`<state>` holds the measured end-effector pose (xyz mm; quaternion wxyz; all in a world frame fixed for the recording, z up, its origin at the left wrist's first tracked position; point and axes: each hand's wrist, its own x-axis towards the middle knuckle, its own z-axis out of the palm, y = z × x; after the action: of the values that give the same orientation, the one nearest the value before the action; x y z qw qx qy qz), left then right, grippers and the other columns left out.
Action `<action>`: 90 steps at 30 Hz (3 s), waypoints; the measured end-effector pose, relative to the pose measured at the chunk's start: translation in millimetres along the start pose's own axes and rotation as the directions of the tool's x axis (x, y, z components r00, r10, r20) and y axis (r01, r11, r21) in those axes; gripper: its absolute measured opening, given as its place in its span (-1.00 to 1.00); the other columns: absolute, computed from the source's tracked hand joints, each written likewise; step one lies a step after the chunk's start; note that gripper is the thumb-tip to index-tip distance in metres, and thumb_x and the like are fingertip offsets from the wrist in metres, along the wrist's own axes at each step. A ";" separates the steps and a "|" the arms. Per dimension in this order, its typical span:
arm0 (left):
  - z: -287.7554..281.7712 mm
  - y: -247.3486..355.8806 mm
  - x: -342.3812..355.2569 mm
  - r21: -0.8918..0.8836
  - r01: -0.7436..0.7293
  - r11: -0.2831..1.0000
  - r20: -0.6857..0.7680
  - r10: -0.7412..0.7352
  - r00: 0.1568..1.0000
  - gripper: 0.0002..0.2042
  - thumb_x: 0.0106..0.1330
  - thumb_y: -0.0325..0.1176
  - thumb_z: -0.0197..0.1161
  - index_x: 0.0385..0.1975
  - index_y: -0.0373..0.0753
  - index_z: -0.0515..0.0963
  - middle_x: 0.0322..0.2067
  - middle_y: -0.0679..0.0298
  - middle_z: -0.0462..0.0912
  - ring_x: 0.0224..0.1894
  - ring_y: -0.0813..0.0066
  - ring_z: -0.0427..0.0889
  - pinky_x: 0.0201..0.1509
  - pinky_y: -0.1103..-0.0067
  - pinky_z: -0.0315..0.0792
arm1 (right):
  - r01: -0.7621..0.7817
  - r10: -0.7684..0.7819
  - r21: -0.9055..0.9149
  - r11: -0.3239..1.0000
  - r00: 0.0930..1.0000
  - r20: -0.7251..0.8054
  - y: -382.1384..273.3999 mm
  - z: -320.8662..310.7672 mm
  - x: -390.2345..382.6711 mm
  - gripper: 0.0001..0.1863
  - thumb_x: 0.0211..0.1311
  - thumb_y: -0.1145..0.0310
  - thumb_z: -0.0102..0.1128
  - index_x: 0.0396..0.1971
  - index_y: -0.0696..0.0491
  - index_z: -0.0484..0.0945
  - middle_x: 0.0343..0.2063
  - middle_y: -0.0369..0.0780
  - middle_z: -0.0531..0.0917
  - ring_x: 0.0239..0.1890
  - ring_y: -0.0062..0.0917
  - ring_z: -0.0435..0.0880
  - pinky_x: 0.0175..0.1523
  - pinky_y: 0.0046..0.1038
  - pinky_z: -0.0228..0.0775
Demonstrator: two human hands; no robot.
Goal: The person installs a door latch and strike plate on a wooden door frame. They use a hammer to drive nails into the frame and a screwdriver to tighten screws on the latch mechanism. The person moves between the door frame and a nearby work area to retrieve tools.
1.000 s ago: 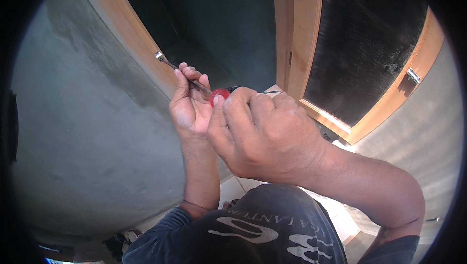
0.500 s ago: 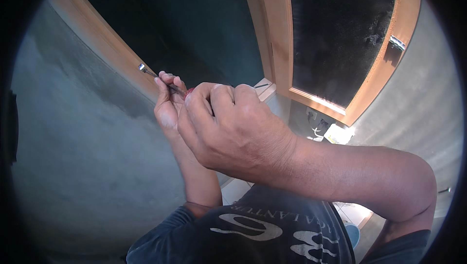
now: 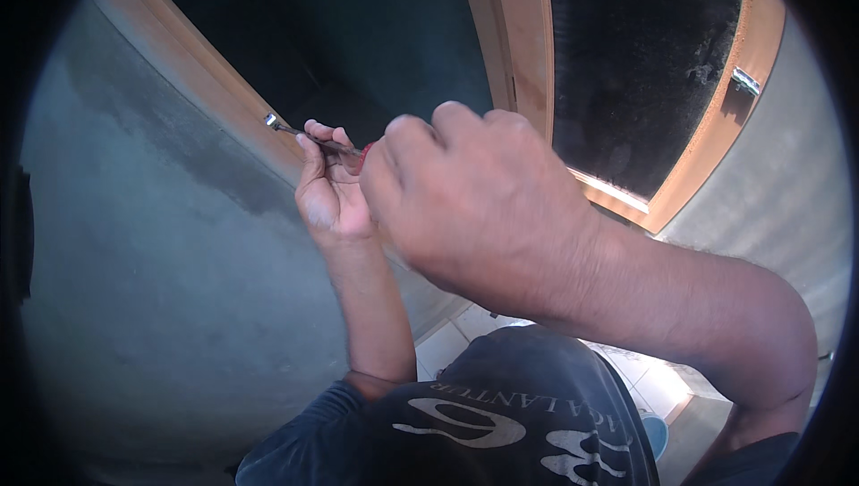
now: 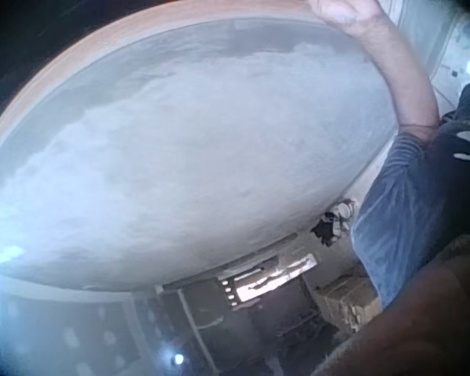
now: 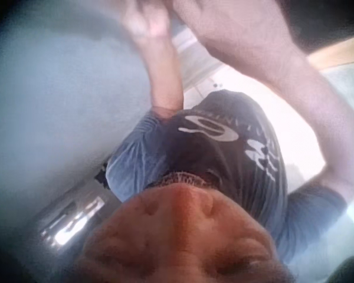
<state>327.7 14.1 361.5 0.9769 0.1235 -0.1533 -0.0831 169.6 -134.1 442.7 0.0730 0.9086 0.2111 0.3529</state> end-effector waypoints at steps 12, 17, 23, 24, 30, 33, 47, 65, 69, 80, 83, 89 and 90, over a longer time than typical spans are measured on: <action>-8.0 0.7 6.0 -0.015 -0.002 1.000 0.006 0.002 1.000 -0.76 0.54 -0.26 0.14 0.02 -0.28 0.53 -0.20 0.25 0.69 -0.12 0.47 0.71 0.09 0.51 0.70 | -0.744 0.379 0.659 0.107 0.644 0.665 4.6 -15.5 15.7 -0.60 0.31 0.16 0.36 -0.15 0.23 0.56 -0.55 -0.23 0.58 -0.65 -0.61 0.49 -0.55 -0.59 0.27; -9.2 0.3 2.1 -0.014 -0.017 1.000 -0.017 0.017 1.000 -0.78 0.54 -0.26 0.15 -0.03 -0.28 0.55 -0.24 0.28 0.66 -0.15 0.48 0.70 0.06 0.50 0.70 | 0.125 -0.140 -0.287 0.950 0.990 -0.032 -9.1 7.2 0.3 -0.74 0.31 0.32 0.22 -0.17 0.21 0.57 -0.39 -0.13 0.55 -0.47 -0.56 0.57 -0.49 -0.52 0.37; -16.0 10.7 0.6 -0.075 0.051 0.996 0.046 -0.048 0.998 -0.79 0.53 -0.29 0.17 -0.03 -0.27 0.56 -0.25 0.29 0.66 -0.19 0.52 0.69 0.00 0.56 0.70 | -0.665 0.195 0.728 0.168 0.746 0.636 -0.9 -6.8 24.8 -0.64 0.43 0.17 0.17 -0.24 0.25 0.57 -0.61 -0.21 0.53 -0.60 -0.66 0.48 -0.57 -0.58 0.22; -12.9 12.6 2.3 -0.107 0.059 0.993 0.099 -0.048 0.994 -0.80 0.52 -0.29 0.18 -0.03 -0.27 0.56 -0.25 0.29 0.67 -0.19 0.52 0.69 0.00 0.56 0.70 | -0.735 0.205 0.676 0.047 0.670 0.714 -3.8 -13.9 22.7 -0.62 0.44 0.15 0.17 -0.25 0.25 0.57 -0.62 -0.21 0.53 -0.61 -0.67 0.48 -0.56 -0.58 0.22; -6.7 12.6 1.0 -0.056 0.029 0.998 -0.027 -0.030 0.999 -0.78 0.52 -0.28 0.18 -0.04 -0.30 0.55 -0.27 0.28 0.65 -0.20 0.52 0.70 0.01 0.56 0.73 | -0.038 0.029 0.057 0.998 0.987 0.159 -18.7 -7.4 2.4 -0.65 0.20 0.35 0.29 -0.09 0.26 0.55 -0.39 -0.10 0.59 -0.48 -0.53 0.58 -0.47 -0.43 0.40; -15.0 12.4 1.6 -0.067 0.038 0.997 0.065 -0.033 0.997 -0.77 0.52 -0.25 0.18 -0.04 -0.29 0.55 -0.22 0.26 0.66 -0.18 0.51 0.70 0.03 0.53 0.73 | 0.145 -0.156 -0.139 0.979 0.986 -0.065 -17.4 9.8 5.4 -0.62 0.15 0.35 0.25 -0.06 0.25 0.55 -0.37 -0.11 0.59 -0.53 -0.50 0.55 -0.52 -0.47 0.38; -16.7 6.2 8.7 0.012 0.035 0.999 0.069 -0.036 0.997 -0.79 0.55 -0.27 0.12 -0.02 -0.26 0.55 -0.14 0.23 0.68 -0.05 0.43 0.71 0.12 0.44 0.71 | -0.142 0.158 0.350 0.926 0.987 -0.018 9.4 9.9 4.5 -0.74 0.30 0.33 0.30 -0.18 0.19 0.52 -0.45 -0.17 0.57 -0.55 -0.55 0.56 -0.50 -0.48 0.35; -26.4 12.2 4.0 -0.120 0.114 0.986 0.139 -0.097 0.986 -0.77 0.53 -0.26 0.17 0.04 -0.21 0.55 -0.15 0.32 0.70 -0.09 0.51 0.71 0.05 0.55 0.69 | -0.630 0.257 0.688 0.360 0.776 0.576 6.2 -2.7 32.6 -0.75 0.38 0.27 0.18 -0.29 0.20 0.56 -0.53 -0.15 0.58 -0.68 -0.62 0.49 -0.59 -0.54 0.31; -17.8 25.2 4.4 -0.231 0.186 0.955 0.097 -0.167 0.981 -0.79 0.53 -0.27 0.16 0.01 -0.21 0.58 -0.15 0.31 0.70 -0.10 0.53 0.70 0.03 0.59 0.69 | -0.873 -0.003 0.486 0.032 0.486 0.874 -3.7 -16.4 46.9 -0.63 0.40 0.16 0.17 -0.34 0.24 0.54 -0.58 -0.16 0.56 -0.68 -0.58 0.50 -0.56 -0.47 0.37; -23.1 15.3 5.4 -0.072 0.087 0.994 0.059 -0.082 0.995 -0.76 0.52 -0.23 0.18 0.02 -0.21 0.56 -0.18 0.26 0.66 -0.11 0.48 0.69 0.05 0.55 0.66 | 0.006 0.008 0.117 0.993 0.993 -0.115 -20.2 8.1 30.2 -0.78 0.30 0.39 0.29 -0.20 0.24 0.62 -0.46 -0.08 0.60 -0.59 -0.58 0.48 -0.54 -0.53 0.21; -21.6 19.2 11.6 -0.155 0.171 0.973 0.168 -0.144 0.975 -0.75 0.54 -0.27 0.15 0.08 -0.24 0.54 -0.07 0.26 0.68 -0.04 0.44 0.70 -0.02 0.60 0.70 | -0.619 0.450 0.723 0.305 0.763 0.463 -3.3 -5.9 33.3 -0.72 0.35 0.26 0.30 -0.36 0.21 0.58 -0.60 -0.21 0.54 -0.64 -0.68 0.42 -0.63 -0.56 0.11; -19.8 14.2 16.3 -0.207 0.201 0.957 0.175 -0.165 0.970 -0.78 0.53 -0.34 0.16 0.06 -0.26 0.57 -0.06 0.25 0.69 -0.04 0.43 0.69 -0.11 0.68 0.72 | -0.444 0.304 0.526 0.726 0.893 0.333 -0.8 -7.5 14.0 -0.58 0.33 0.20 0.33 -0.10 0.29 0.53 -0.47 -0.10 0.62 -0.54 -0.48 0.63 -0.40 -0.46 0.48; -20.9 13.9 16.2 -0.182 0.180 0.967 0.141 -0.155 0.978 -0.78 0.53 -0.34 0.16 0.05 -0.26 0.57 -0.08 0.26 0.69 -0.05 0.44 0.69 -0.11 0.68 0.71 | -0.269 0.200 0.286 0.920 0.948 0.249 -2.9 -2.2 7.4 -0.60 0.33 0.23 0.31 -0.11 0.31 0.54 -0.46 -0.08 0.62 -0.51 -0.44 0.66 -0.36 -0.46 0.50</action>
<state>351.3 28.7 350.4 0.9621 0.0349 -0.1948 -0.1875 172.0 -128.3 448.1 -0.0942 0.9599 0.1450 0.2205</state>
